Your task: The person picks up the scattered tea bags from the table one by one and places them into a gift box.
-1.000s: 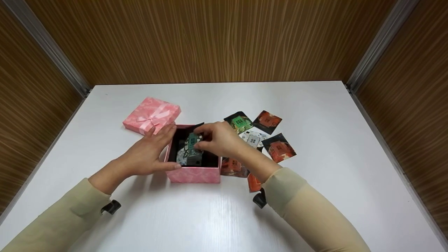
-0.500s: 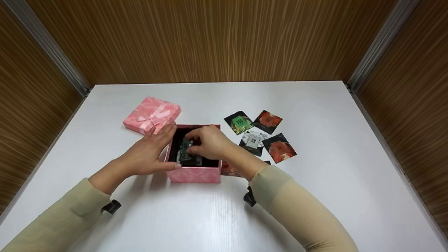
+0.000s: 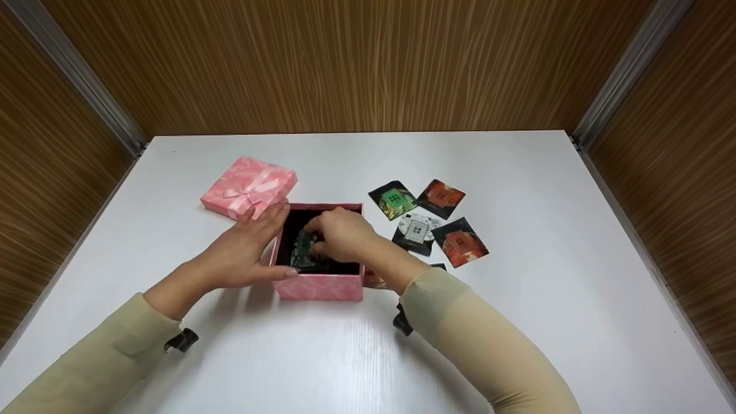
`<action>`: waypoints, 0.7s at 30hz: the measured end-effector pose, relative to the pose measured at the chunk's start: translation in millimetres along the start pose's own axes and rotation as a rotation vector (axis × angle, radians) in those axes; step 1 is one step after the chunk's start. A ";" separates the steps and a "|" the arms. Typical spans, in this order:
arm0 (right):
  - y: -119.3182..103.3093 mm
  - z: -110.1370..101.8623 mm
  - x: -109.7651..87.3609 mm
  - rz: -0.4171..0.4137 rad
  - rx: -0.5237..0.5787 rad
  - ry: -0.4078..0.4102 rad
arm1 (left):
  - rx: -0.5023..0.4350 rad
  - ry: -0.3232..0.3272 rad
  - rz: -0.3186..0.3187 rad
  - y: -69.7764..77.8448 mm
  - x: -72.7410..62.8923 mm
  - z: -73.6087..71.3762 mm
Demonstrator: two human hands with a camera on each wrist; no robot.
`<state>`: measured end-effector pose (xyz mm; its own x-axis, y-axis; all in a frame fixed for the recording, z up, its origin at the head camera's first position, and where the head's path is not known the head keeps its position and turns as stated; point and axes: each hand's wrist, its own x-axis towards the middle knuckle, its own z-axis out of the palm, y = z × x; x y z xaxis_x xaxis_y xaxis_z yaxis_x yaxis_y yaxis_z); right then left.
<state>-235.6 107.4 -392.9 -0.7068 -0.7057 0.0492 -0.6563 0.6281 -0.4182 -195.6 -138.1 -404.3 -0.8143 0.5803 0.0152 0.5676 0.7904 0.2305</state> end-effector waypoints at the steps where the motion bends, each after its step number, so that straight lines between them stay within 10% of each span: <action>1: -0.4 0.1 0.5 0.006 -0.019 -0.009 | 0.001 0.000 0.000 0.1 0.1 0.0; 21: -2.5 2.9 1.3 0.018 -0.201 -0.076 | 0.004 0.004 0.000 0.0 0.5 0.8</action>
<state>-234.1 104.0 -394.4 -0.7017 -0.7119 -0.0288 -0.6886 0.6881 -0.2288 -196.0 -137.6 -405.0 -0.8146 0.5798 0.0188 0.5682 0.7911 0.2266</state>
